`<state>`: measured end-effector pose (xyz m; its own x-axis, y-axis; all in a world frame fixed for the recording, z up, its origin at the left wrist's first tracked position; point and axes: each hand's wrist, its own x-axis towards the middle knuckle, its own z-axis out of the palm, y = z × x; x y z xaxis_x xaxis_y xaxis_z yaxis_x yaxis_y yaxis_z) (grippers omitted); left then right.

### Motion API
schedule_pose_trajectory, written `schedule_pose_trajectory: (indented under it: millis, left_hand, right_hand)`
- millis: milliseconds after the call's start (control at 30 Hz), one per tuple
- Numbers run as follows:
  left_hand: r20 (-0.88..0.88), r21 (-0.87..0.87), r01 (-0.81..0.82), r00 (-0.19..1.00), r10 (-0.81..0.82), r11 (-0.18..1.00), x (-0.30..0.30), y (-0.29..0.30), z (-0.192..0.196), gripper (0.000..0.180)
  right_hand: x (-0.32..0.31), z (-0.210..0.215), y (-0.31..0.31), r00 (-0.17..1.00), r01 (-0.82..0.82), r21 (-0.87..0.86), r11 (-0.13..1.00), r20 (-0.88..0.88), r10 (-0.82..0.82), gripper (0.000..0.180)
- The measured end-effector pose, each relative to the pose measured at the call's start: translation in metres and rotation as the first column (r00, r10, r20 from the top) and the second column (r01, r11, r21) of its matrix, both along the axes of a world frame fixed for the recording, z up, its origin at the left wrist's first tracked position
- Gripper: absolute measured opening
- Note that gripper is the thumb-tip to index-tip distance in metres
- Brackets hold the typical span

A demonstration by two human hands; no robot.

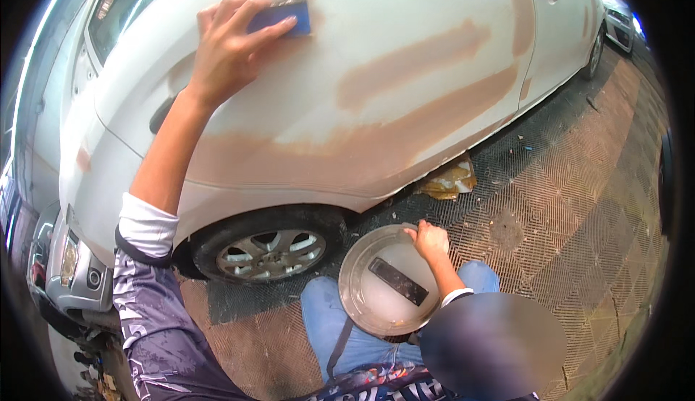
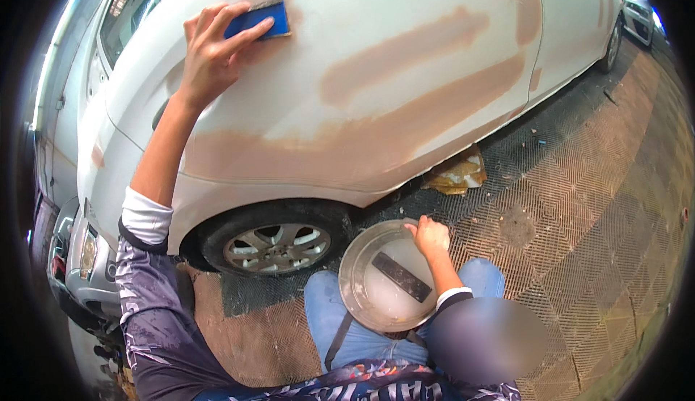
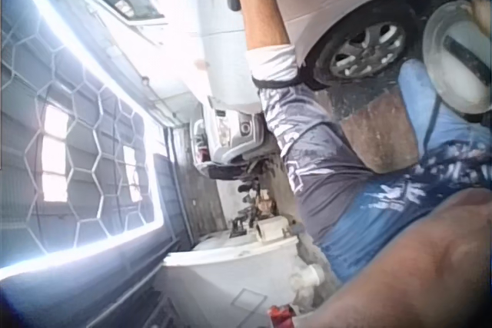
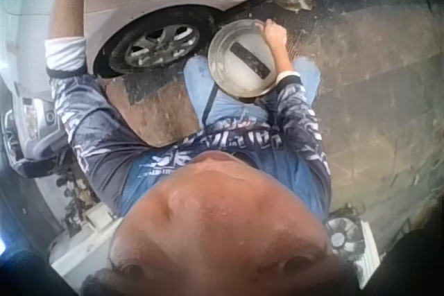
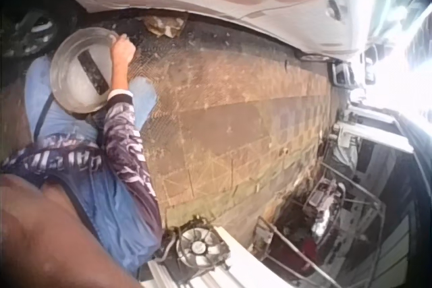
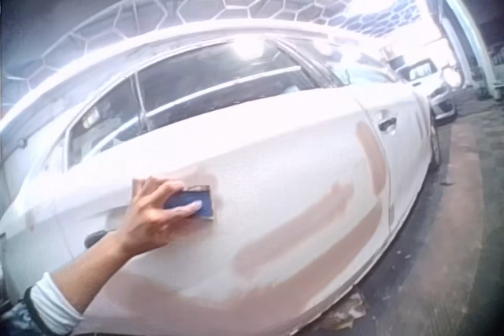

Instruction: The person sits on the floor and sands the side of a white car door using a blue sanding block and a black sanding block, repeatedly dipping the blocks into a bucket of water. The person works on the area around the door handle and the lower panel.

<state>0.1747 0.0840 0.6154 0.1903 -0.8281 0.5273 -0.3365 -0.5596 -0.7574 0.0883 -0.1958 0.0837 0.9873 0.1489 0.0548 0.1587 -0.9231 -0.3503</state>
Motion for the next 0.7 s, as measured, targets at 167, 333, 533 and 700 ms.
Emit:
schedule_pose_trajectory:
  millis: [167, 333, 533, 700]
  left_hand:
    - [0.185, -0.08, 0.064, 0.982, -0.048, 0.995, 0.031, -0.027, 0.026, 0.045]
    - [0.006, -0.062, 0.046, 0.999, -0.046, 0.997, 0.006, 0.003, 0.004, 0.032]
    - [0.125, -0.089, 0.044, 0.992, -0.033, 0.995, 0.029, -0.024, 0.03, 0.029]
    - [0.061, -0.04, 0.071, 0.996, -0.068, 0.997, 0.011, 0.0, 0.009, 0.036]
  right_hand:
    - [-0.001, 0.01, 0.009, 0.999, -0.027, 0.037, 0.999, -0.03, 0.028, 0.064]
    - [-0.003, 0.003, -0.005, 1.0, -0.022, 0.011, 1.0, 0.013, 0.022, 0.06]
    - [-0.003, -0.004, 0.003, 0.997, -0.033, 0.054, 0.998, 0.064, 0.029, 0.058]
    - [0.003, -0.004, -0.003, 0.999, -0.012, 0.037, 0.999, 0.039, 0.01, 0.057]
